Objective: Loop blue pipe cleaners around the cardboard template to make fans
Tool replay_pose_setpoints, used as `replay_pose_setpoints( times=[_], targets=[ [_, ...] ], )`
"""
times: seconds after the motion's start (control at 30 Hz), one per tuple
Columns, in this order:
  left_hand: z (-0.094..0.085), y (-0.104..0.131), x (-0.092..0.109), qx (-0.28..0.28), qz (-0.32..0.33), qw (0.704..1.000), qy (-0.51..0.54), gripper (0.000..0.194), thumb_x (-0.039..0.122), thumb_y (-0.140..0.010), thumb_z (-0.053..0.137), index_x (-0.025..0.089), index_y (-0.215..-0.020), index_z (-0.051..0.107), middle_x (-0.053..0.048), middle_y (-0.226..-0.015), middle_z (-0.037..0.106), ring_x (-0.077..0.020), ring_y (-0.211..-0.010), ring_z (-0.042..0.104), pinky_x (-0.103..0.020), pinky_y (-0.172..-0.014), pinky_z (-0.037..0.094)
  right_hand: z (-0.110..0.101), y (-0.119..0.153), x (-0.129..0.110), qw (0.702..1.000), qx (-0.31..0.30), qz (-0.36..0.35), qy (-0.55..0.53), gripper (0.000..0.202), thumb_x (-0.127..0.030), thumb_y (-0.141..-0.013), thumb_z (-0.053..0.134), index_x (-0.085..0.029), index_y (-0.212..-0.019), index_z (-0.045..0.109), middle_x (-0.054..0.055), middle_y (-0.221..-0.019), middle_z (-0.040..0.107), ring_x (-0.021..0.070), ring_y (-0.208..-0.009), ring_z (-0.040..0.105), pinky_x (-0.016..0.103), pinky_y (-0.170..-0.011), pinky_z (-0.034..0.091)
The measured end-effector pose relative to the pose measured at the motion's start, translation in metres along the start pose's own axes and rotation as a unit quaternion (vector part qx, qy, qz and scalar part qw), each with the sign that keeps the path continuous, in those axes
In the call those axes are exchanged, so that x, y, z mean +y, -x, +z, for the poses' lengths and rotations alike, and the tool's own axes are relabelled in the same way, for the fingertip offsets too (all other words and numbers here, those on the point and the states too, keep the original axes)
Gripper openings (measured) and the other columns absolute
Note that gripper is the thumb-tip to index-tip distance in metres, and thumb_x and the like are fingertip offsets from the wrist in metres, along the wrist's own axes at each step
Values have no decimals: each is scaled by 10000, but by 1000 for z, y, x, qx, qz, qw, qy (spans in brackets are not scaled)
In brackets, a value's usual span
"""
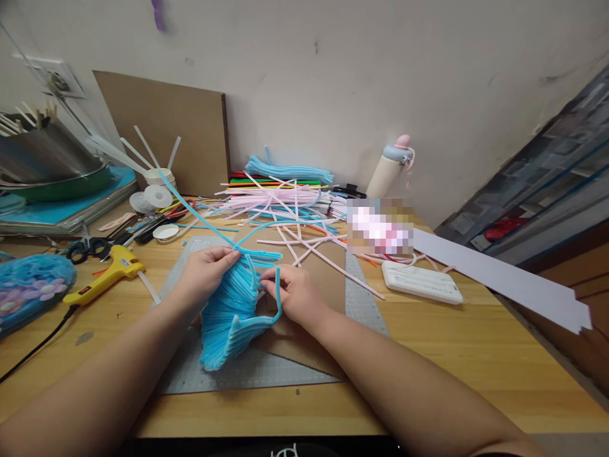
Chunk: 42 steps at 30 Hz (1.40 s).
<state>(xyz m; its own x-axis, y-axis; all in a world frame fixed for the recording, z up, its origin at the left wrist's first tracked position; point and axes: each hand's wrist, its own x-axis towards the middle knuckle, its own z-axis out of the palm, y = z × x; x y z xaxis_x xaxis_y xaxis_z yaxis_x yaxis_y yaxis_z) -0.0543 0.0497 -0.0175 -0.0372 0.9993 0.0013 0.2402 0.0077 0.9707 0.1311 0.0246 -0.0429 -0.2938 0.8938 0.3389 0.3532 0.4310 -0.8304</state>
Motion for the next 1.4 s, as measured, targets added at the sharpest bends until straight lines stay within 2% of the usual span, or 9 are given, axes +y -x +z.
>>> replay_pose_setpoints(
  times=[0.13,0.3,0.5,0.7,0.93,1.07,1.13,1.27,1.4],
  targets=[
    [1,1,2,-17,-5,1000,25,314,446,-626,651,142,-705,649,6,-596,607,-99,-509,483,-203,-510,384,-1,-2,1,999,26,1,20,106,-226,-773,534,-183,-771,631,24,-743,637,142,-687,580,259,-647,449],
    [-1,-1,-2,-94,-53,991,84,339,442,-622,659,135,-765,638,-19,-645,638,-127,-549,542,-234,-545,427,-3,-2,4,999,46,19,9,129,-259,-781,519,-174,-778,616,29,-739,630,145,-679,573,255,-616,445],
    [0,0,-2,-43,-58,996,58,327,445,-572,689,137,-631,596,35,-498,534,-75,-434,432,-194,-450,356,0,-3,7,998,23,56,-23,130,-262,-737,572,-176,-822,620,25,-758,649,136,-662,599,255,-617,464],
    [1,0,-2,-16,-29,999,-5,313,436,-600,663,129,-654,629,15,-544,569,-89,-478,453,-201,-472,349,-3,0,-7,997,29,26,60,77,-222,-725,560,-178,-709,622,10,-684,634,120,-613,567,232,-571,426],
    [4,0,-1,8,-7,1000,-27,260,398,-615,654,140,-628,633,17,-544,577,-91,-481,450,-205,-479,339,3,2,-11,997,48,8,52,79,-150,-683,536,-174,-610,518,-4,-627,573,107,-566,516,219,-535,400],
    [1,-3,-2,9,-22,1000,4,296,423,-591,675,138,-666,647,9,-575,603,-96,-499,475,-206,-492,357,7,3,0,999,37,14,18,31,-205,-728,546,-178,-742,544,2,-687,579,111,-601,532,223,-557,422],
    [-1,-4,-4,10,-30,999,25,321,440,-580,682,138,-681,646,11,-571,605,-99,-501,485,-208,-501,367,6,3,3,999,40,4,13,94,-221,-730,564,-184,-814,543,4,-723,576,110,-609,532,226,-564,431],
    [-2,-6,-8,-4,-45,998,54,342,459,-565,690,137,-666,635,19,-533,590,-97,-478,482,-211,-498,372,1,2,3,996,28,-45,67,155,-184,-737,557,-200,-889,583,22,-772,588,131,-672,543,257,-630,447],
    [-1,-6,-10,-27,-60,995,73,335,454,-570,690,136,-657,632,20,-508,581,-93,-448,472,-214,-484,371,0,1,4,994,23,-38,96,210,-191,-754,547,-213,-954,607,37,-818,628,157,-736,574,282,-670,455]
  ],
)
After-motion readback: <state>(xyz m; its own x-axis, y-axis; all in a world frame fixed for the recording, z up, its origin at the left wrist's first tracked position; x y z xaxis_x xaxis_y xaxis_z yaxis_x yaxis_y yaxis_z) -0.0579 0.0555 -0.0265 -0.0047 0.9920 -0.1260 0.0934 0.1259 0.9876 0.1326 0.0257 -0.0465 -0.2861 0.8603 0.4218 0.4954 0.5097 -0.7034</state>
